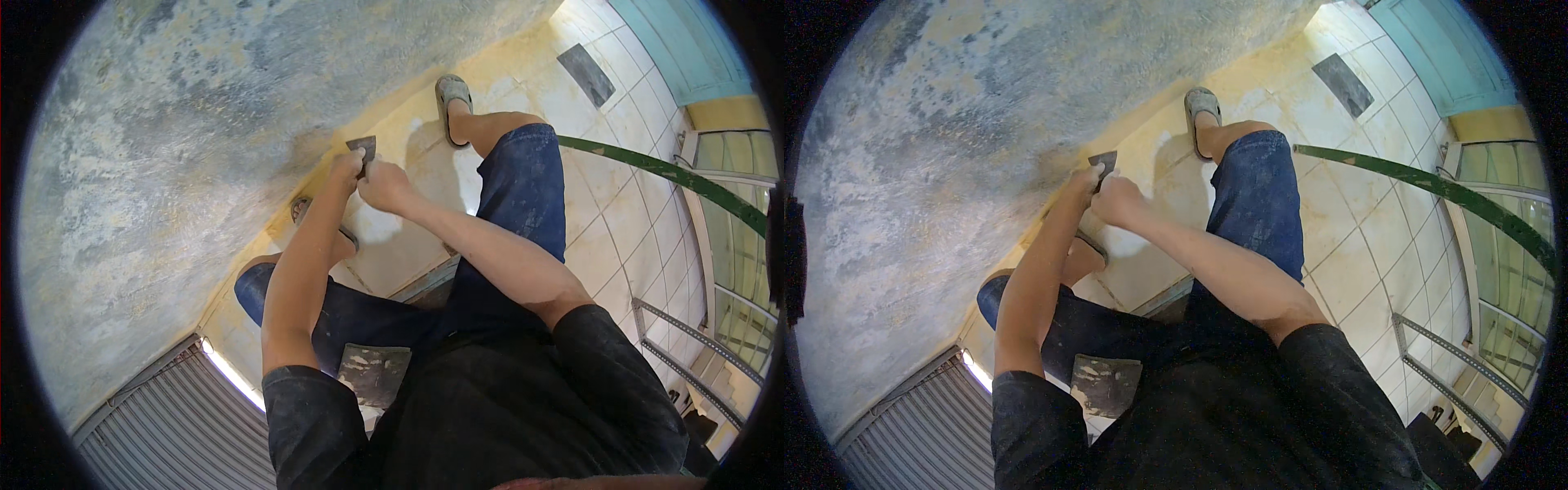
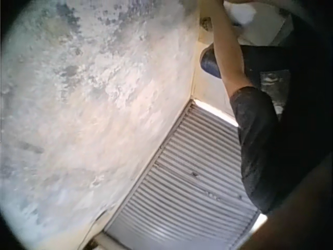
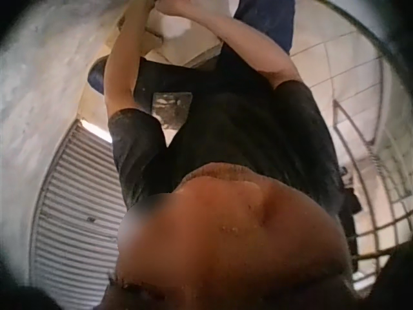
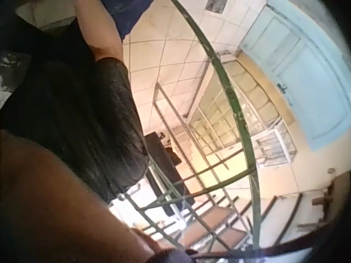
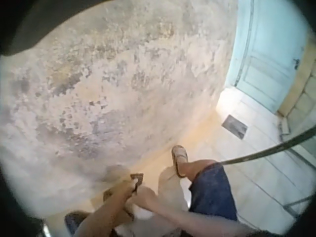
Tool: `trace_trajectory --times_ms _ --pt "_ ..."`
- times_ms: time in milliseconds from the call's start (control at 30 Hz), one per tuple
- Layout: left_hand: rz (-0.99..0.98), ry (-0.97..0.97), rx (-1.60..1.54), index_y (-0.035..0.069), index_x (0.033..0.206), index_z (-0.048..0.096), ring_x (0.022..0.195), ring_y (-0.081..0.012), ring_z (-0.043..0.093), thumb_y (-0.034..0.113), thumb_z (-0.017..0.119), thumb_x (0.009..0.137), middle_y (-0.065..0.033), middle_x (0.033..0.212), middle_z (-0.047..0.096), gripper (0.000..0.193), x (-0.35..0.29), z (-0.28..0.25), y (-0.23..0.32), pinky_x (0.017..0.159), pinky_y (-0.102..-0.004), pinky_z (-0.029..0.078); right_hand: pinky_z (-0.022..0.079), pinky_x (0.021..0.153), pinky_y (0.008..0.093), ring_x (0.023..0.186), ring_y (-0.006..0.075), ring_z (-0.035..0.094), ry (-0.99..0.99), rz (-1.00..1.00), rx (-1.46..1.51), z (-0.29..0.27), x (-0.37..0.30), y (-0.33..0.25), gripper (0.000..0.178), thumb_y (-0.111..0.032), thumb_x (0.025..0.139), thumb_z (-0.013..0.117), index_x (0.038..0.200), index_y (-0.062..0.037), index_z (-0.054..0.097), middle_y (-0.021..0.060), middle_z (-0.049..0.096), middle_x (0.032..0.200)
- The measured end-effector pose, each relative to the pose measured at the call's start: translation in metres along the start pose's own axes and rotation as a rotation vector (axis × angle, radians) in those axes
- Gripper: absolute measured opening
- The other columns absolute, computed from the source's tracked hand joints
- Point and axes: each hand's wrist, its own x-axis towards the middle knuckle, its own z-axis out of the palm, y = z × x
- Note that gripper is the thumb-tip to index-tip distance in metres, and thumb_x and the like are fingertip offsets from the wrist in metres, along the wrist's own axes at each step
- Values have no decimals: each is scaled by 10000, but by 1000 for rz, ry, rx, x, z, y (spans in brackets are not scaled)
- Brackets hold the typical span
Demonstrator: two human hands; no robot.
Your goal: Scraping old paint and smoothing down a degraded wall surface using hand scrapers and small blocks.
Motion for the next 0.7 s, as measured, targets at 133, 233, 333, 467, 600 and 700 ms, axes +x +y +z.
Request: trace_trajectory --times_ms 133,233,333,467,600,700 --pt "71 43 171 -32 1094 678 839 -276 732 212 536 1058 -129 983 754 285 -14 23 19 757 -432 594 575 667 431 776 348 733 -135 234 356 -17 9 16 368 -208 853 623 1081 80 636 254 705 852" --pt "234 177 838 -32 1048 700 788 -305 732 251 612 999 -164 973 760 301 -22 19 55 742 -442 594 494 494 371 603 244 663 -148 365 639 -28 14 17 256 -163 848 665 913 83 632 189 675 783" --pt "598 411 1469 -12 959 725 813 -354 726 312 676 927 -218 909 747 329 -45 7 91 799 -459 579 493 471 374 572 235 659 -161 390 729 -26 20 19 220 -134 837 628 925 66 653 163 672 734" --pt "760 465 1302 31 886 744 845 -389 703 412 694 906 -214 862 734 385 -105 -12 151 766 -450 526 516 511 395 589 267 677 -159 440 538 -10 33 37 234 -133 830 608 938 62 677 189 682 735" --pt "769 578 1098 78 868 759 857 -407 701 436 677 944 -192 875 737 375 -160 -11 178 773 -462 539 529 553 415 599 284 684 -77 364 455 4 46 58 306 -220 862 616 865 78 687 208 684 717" --pt "792 648 1008 76 843 749 836 -407 691 492 663 953 -176 818 728 439 -182 -20 189 761 -464 531 531 566 424 601 288 685 -44 360 449 3 53 62 394 -286 883 614 822 98 683 218 676 689"
